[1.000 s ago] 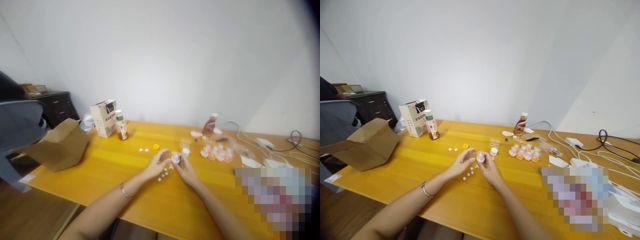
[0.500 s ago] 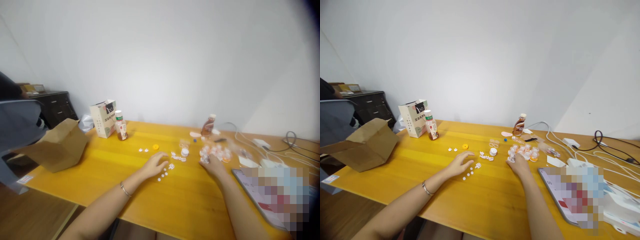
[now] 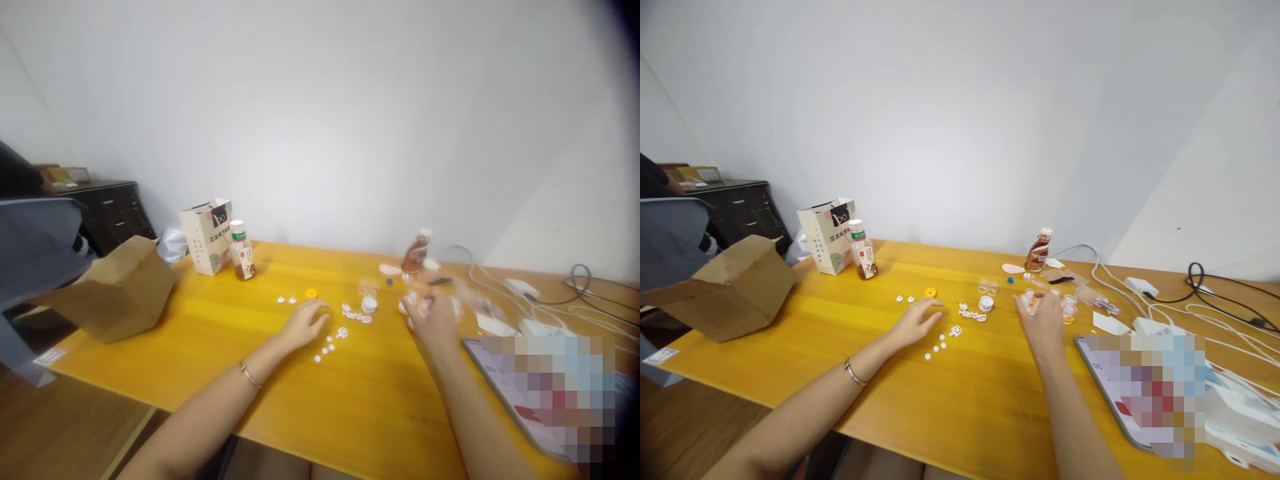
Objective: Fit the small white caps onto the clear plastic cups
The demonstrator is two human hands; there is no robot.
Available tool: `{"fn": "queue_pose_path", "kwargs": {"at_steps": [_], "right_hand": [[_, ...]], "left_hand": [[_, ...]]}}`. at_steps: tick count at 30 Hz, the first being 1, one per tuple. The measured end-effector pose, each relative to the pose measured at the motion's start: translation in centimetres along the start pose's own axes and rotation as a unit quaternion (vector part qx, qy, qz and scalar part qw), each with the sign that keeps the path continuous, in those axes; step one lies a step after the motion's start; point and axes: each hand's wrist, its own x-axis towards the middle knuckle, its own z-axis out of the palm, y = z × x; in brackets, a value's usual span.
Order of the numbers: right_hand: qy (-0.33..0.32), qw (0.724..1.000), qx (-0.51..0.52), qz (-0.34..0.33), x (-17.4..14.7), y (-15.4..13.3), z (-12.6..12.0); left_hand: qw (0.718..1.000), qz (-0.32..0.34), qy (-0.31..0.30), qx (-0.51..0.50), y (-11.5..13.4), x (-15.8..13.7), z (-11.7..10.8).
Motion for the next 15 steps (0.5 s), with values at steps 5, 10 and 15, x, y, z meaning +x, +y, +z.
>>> {"fn": "queue_pose_path", "kwargs": {"at_steps": [5, 10, 15], "right_hand": [[-0.090, 0.981, 0.054, -0.165, -2.0, -2.8, 3.3], [-0.150, 0.967, 0.069, -0.192, -2.9, -2.5, 5.6], [-0.168, 0.967, 0.070, -0.177, -3.0, -1.6, 5.9]], "left_hand": [[0.988, -0.092, 0.118, 0.024, -2.7, 1.2, -1.5], [0.974, -0.151, 0.068, 0.152, -5.6, 1.5, -3.8], [0.970, -0.152, 0.024, 0.188, -6.5, 1.2, -5.1]]}}
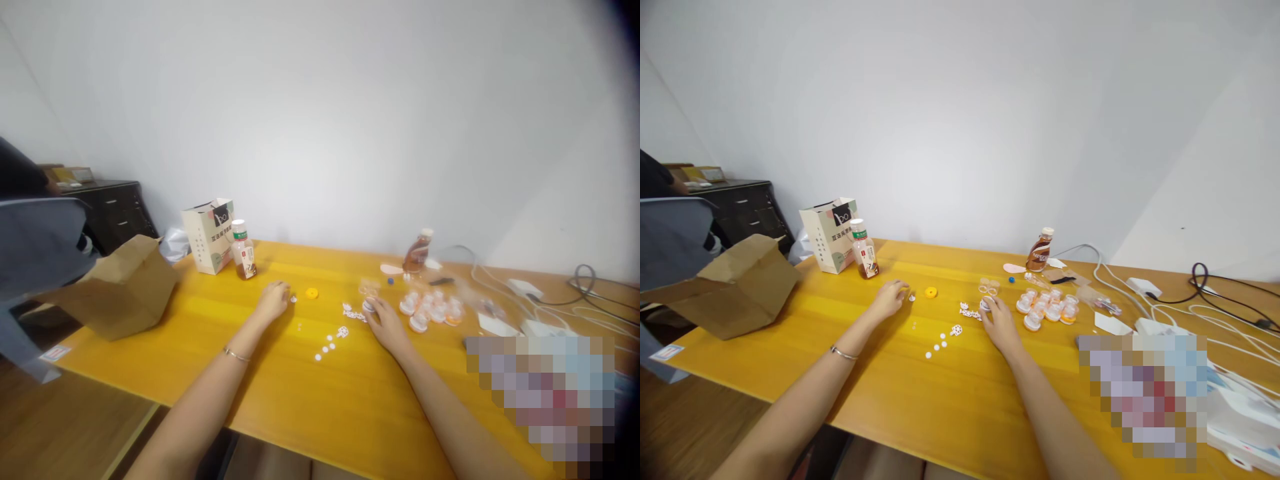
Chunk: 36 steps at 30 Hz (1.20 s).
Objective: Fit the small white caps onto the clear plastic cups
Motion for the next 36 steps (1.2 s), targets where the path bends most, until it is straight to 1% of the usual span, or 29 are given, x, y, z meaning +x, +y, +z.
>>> {"fn": "queue_pose_path", "kwargs": {"at_steps": [3, 5, 8, 10, 13, 17, 21, 24, 27, 29, 32, 36], "right_hand": [[0.010, 1.000, 0.006, -0.002, -0.1, -0.1, -0.2], [0.030, 0.999, 0.012, -0.013, -0.1, -0.5, -0.4], [0.062, 0.997, 0.031, -0.039, -0.3, -1.5, -0.8], [0.063, 0.995, 0.054, -0.049, -0.4, -2.4, -1.1], [0.015, 0.993, 0.099, -0.066, -0.8, -3.8, -1.4], [-0.079, 0.980, 0.159, -0.086, -1.3, -5.5, -1.6], [-0.137, 0.966, 0.196, -0.101, -1.7, -6.4, -1.7], [-0.155, 0.962, 0.194, -0.112, -1.8, -6.5, -1.8], [-0.163, 0.960, 0.194, -0.118, -1.8, -6.7, -1.9], [-0.169, 0.960, 0.181, -0.128, -2.0, -6.8, -2.0], [-0.185, 0.960, 0.143, -0.152, -2.2, -7.0, -1.8], [-0.201, 0.958, 0.093, -0.181, -2.5, -7.1, -1.6]], "left_hand": [[0.999, 0.027, -0.016, 0.004, 0.1, 0.0, 0.1], [0.998, 0.048, -0.031, 0.009, 0.4, -0.1, 0.4], [0.997, 0.063, -0.050, 0.007, 0.8, -0.1, 1.0], [0.996, 0.068, -0.056, 0.000, 1.3, -0.3, 1.5], [0.992, 0.096, -0.075, -0.029, 2.6, -0.9, 2.2], [0.976, 0.170, -0.095, -0.095, 4.7, -2.0, 3.1], [0.967, 0.198, -0.108, -0.114, 5.8, -2.7, 3.2], [0.970, 0.193, -0.096, -0.115, 5.5, -2.5, 2.5], [0.980, 0.161, -0.071, -0.095, 4.7, -1.9, 1.4], [0.984, 0.138, -0.080, -0.073, 3.9, -1.4, 0.6], [0.981, 0.116, -0.142, -0.067, 2.8, -0.9, -0.4], [0.962, 0.097, -0.232, -0.101, 1.6, -0.7, -0.9]]}}
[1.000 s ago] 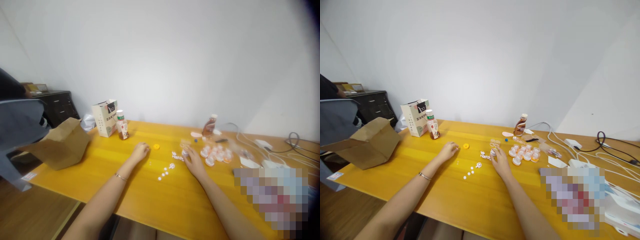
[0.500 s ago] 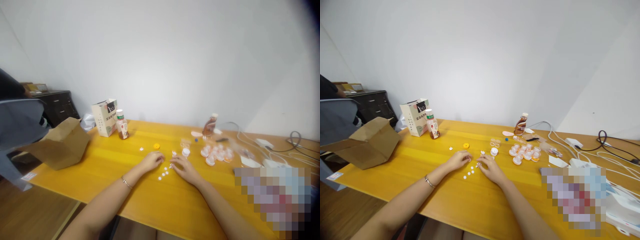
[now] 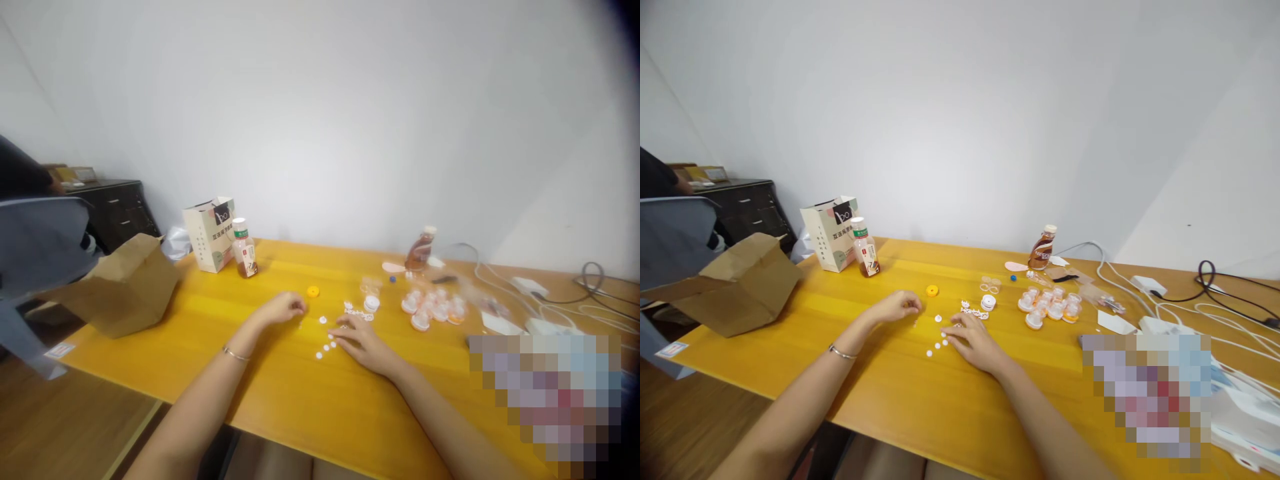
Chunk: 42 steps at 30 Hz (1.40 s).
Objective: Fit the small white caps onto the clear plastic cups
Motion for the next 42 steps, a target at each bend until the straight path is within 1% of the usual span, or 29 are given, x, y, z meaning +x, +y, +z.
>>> {"fn": "queue_pose_path", "kwargs": {"at_steps": [4, 7, 14, 23, 30, 32, 33, 36, 37, 38, 39, 42], "right_hand": [[-0.004, 1.000, -0.015, -0.001, 0.0, 0.2, 0.2], [0.000, 1.000, -0.009, -0.003, 0.0, 0.5, 0.3], [0.013, 1.000, 0.005, 0.013, 0.4, 1.0, 0.5], [0.031, 0.999, 0.009, 0.021, 0.5, 1.1, 0.7], [0.034, 0.999, 0.005, 0.023, 0.5, 1.2, 0.8], [0.031, 0.999, 0.007, 0.025, 0.5, 1.3, 0.9], [0.030, 0.999, 0.008, 0.026, 0.5, 1.3, 0.9], [0.026, 0.999, 0.016, 0.025, 0.5, 1.2, 0.9], [0.025, 0.999, 0.018, 0.024, 0.5, 1.1, 0.8], [0.025, 0.999, 0.019, 0.024, 0.6, 1.1, 0.8], [0.026, 0.999, 0.020, 0.024, 0.6, 1.0, 0.7], [0.024, 0.999, 0.018, 0.025, 0.6, 0.8, 0.6]], "left_hand": [[0.996, -0.003, -0.071, -0.055, -0.7, -0.1, 0.3], [0.994, -0.002, -0.084, -0.066, -0.9, 0.0, 0.6], [0.997, -0.006, -0.079, -0.019, -0.7, 0.0, 0.6], [0.997, -0.015, -0.050, 0.050, 0.2, -0.1, 0.4], [0.997, -0.014, -0.049, 0.062, 0.5, -0.4, 0.3], [0.997, -0.005, -0.029, 0.074, 0.6, -0.3, 0.4], [0.996, 0.001, 0.000, 0.084, 0.7, -0.2, 0.5], [0.983, 0.018, 0.141, 0.118, 1.1, 0.7, 1.2], [0.975, 0.024, 0.178, 0.131, 1.1, 1.2, 1.5], [0.968, 0.028, 0.200, 0.147, 1.2, 1.6, 1.8], [0.964, 0.028, 0.208, 0.165, 1.2, 2.0, 2.1], [0.959, 0.000, 0.182, 0.218, 1.1, 2.9, 2.8]]}}
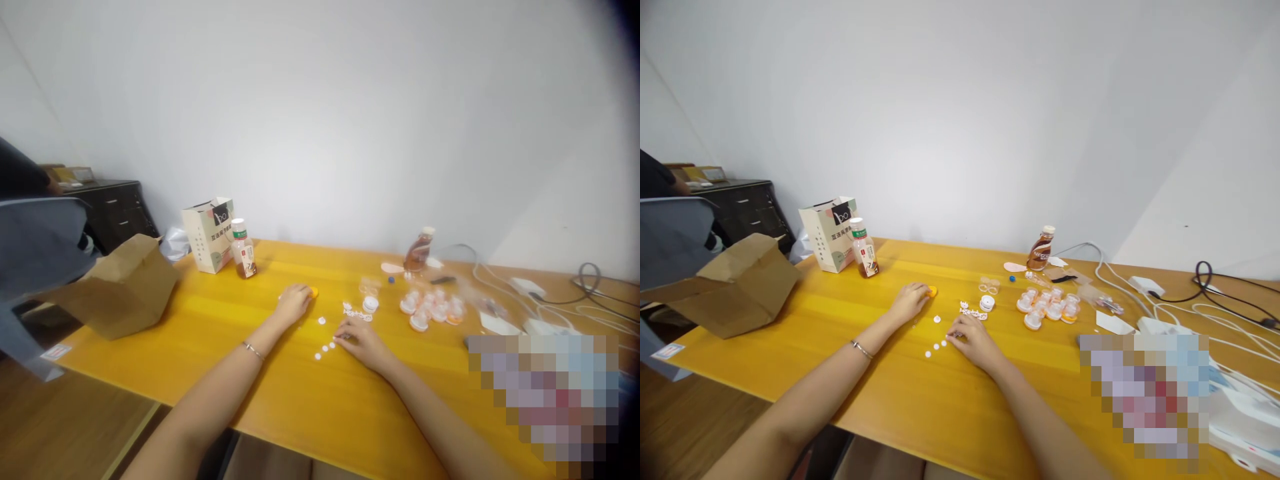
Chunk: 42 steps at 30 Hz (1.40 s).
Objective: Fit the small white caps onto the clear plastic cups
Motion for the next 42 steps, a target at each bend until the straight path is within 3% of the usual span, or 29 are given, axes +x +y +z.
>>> {"fn": "queue_pose_path", "kwargs": {"at_steps": [13, 21, 28, 31, 35, 38, 42], "right_hand": [[-0.006, 1.000, 0.005, 0.003, 0.0, -0.1, -0.1], [-0.010, 1.000, 0.014, 0.010, -0.1, 0.1, 0.0], [-0.010, 1.000, 0.020, 0.011, -0.1, 0.2, 0.0], [-0.007, 1.000, 0.021, 0.009, -0.1, 0.2, 0.0], [-0.006, 1.000, 0.022, 0.013, 0.0, 0.0, -0.1], [-0.005, 1.000, 0.023, 0.016, 0.0, -0.1, -0.2], [-0.005, 1.000, 0.024, 0.018, -0.1, -0.1, -0.2]], "left_hand": [[0.999, -0.007, -0.019, 0.030, 0.8, -0.2, -0.5], [0.984, 0.162, -0.064, -0.045, 1.5, -1.7, -2.9], [0.974, 0.197, -0.101, -0.051, 2.2, -1.8, -3.0], [0.974, 0.180, -0.110, -0.084, 2.1, -1.8, -3.4], [0.981, 0.110, -0.111, -0.118, 0.7, -1.7, -4.0], [0.976, 0.053, -0.160, -0.134, -0.9, -1.8, -4.2], [0.951, 0.015, -0.244, -0.188, -2.3, -1.9, -3.8]]}}
